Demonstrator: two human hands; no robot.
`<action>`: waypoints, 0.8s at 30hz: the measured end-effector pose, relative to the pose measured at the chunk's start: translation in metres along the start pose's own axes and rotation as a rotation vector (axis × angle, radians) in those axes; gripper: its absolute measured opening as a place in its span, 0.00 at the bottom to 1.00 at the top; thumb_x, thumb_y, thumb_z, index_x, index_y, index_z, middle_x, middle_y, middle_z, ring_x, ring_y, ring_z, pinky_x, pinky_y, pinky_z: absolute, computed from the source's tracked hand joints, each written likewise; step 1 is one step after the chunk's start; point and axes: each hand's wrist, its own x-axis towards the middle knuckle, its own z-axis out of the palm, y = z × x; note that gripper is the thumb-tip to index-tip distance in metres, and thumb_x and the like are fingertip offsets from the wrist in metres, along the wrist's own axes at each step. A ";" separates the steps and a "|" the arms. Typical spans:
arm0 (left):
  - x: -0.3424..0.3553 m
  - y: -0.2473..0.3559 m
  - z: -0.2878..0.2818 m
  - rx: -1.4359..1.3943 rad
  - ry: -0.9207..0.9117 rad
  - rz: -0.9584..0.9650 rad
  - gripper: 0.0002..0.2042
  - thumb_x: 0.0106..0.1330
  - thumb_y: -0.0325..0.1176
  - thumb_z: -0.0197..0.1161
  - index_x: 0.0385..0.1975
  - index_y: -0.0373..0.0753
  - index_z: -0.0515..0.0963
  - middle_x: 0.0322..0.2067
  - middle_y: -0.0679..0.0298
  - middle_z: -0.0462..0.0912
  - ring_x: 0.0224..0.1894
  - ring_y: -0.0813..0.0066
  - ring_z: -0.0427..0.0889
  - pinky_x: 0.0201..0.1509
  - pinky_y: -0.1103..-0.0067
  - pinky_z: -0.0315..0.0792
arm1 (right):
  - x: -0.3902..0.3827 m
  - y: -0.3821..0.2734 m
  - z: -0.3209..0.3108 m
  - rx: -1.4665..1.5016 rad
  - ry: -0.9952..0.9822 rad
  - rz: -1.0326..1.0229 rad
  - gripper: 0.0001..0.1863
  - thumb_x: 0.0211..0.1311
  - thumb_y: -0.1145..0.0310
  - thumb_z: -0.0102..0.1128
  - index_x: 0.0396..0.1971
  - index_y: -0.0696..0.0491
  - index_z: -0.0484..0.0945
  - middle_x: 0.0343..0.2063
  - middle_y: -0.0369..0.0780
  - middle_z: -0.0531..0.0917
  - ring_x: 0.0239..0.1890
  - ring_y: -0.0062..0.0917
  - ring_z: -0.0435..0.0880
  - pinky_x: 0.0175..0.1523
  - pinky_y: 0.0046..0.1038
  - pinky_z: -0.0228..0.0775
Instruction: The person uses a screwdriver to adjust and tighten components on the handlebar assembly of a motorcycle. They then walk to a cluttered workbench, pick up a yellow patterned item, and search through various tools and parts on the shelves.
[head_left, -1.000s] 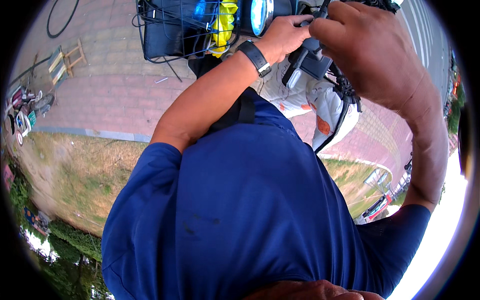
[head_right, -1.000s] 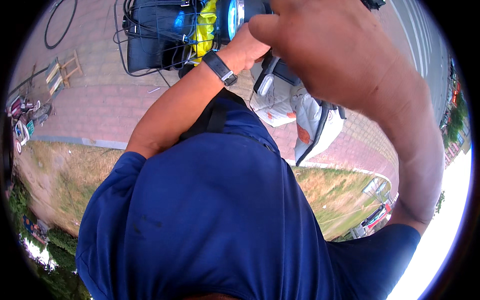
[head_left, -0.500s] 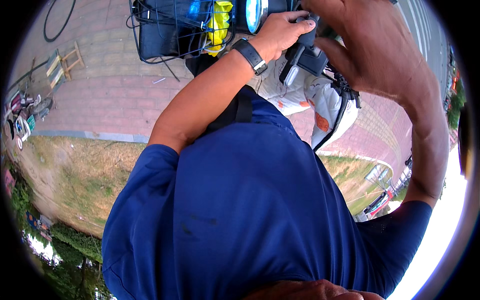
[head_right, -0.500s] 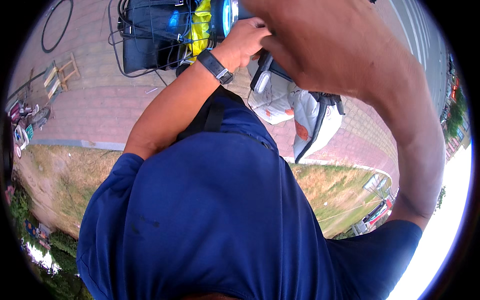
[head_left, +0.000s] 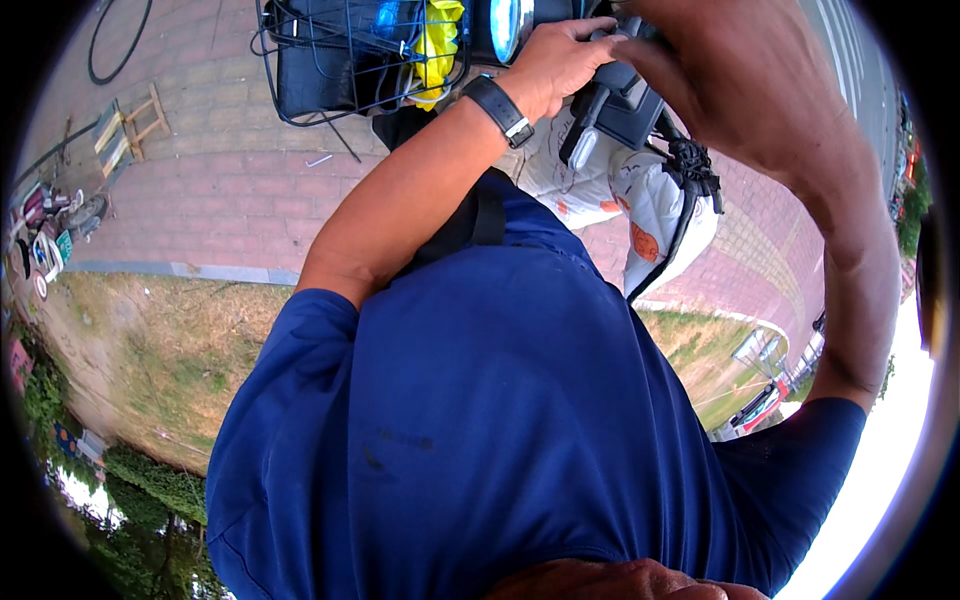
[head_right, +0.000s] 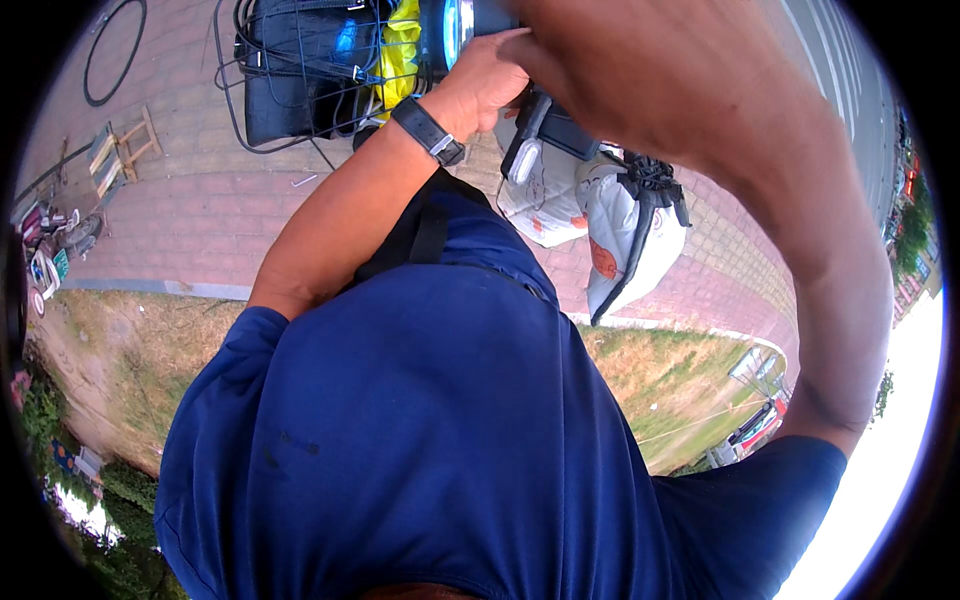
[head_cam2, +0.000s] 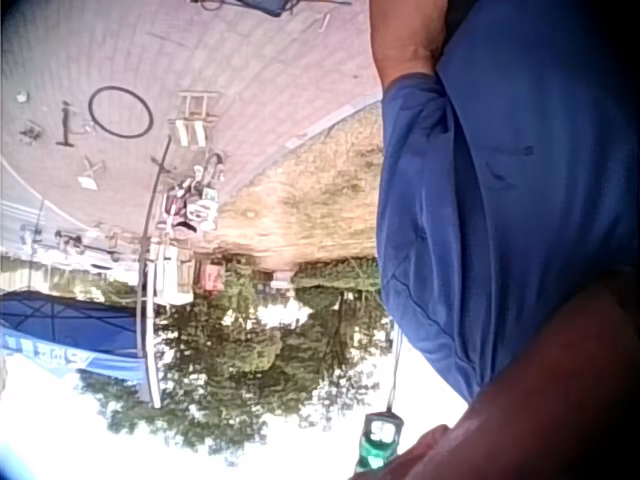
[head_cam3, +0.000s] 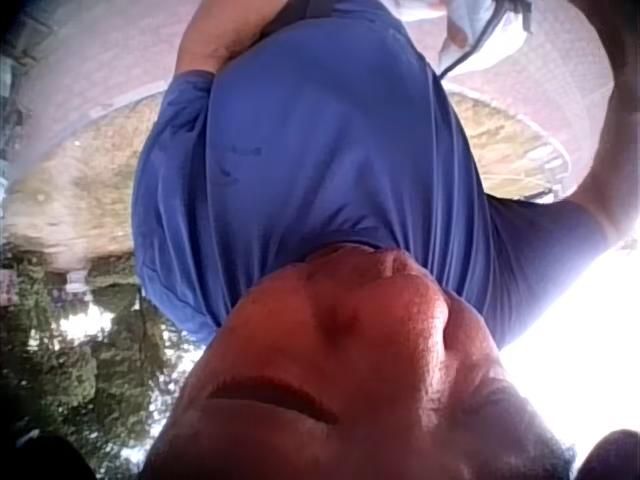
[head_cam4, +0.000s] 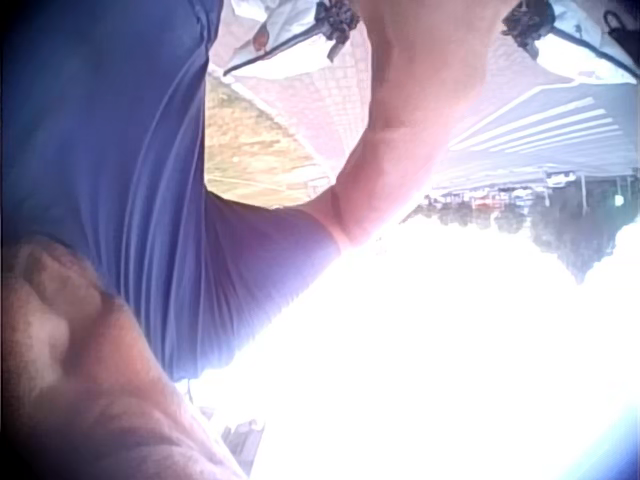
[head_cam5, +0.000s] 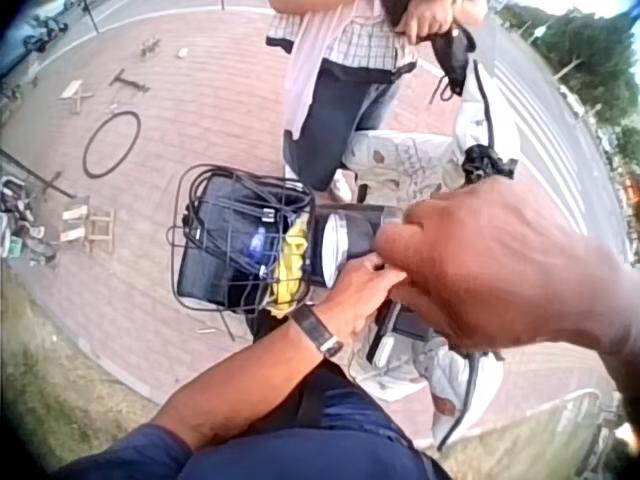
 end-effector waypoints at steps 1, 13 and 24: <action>-0.002 0.003 0.001 0.008 0.002 -0.029 0.24 0.63 0.42 0.69 0.57 0.38 0.77 0.43 0.58 0.86 0.43 0.74 0.85 0.47 0.79 0.76 | -0.002 -0.008 0.011 0.017 0.168 -0.041 0.15 0.52 0.62 0.66 0.28 0.56 0.71 0.17 0.44 0.74 0.22 0.42 0.79 0.28 0.40 0.67; -0.005 0.010 0.004 -0.036 0.023 -0.083 0.22 0.63 0.38 0.69 0.55 0.38 0.78 0.43 0.59 0.86 0.40 0.76 0.85 0.44 0.80 0.78 | 0.000 -0.012 0.010 0.059 0.182 -0.086 0.13 0.53 0.65 0.65 0.29 0.57 0.71 0.19 0.44 0.74 0.24 0.42 0.79 0.31 0.40 0.69; -0.002 0.004 0.003 -0.018 -0.003 -0.072 0.23 0.64 0.39 0.68 0.57 0.38 0.77 0.44 0.58 0.85 0.41 0.75 0.86 0.43 0.80 0.79 | -0.001 -0.013 0.002 0.026 0.167 -0.093 0.13 0.51 0.65 0.65 0.24 0.55 0.70 0.16 0.43 0.73 0.20 0.43 0.77 0.27 0.40 0.67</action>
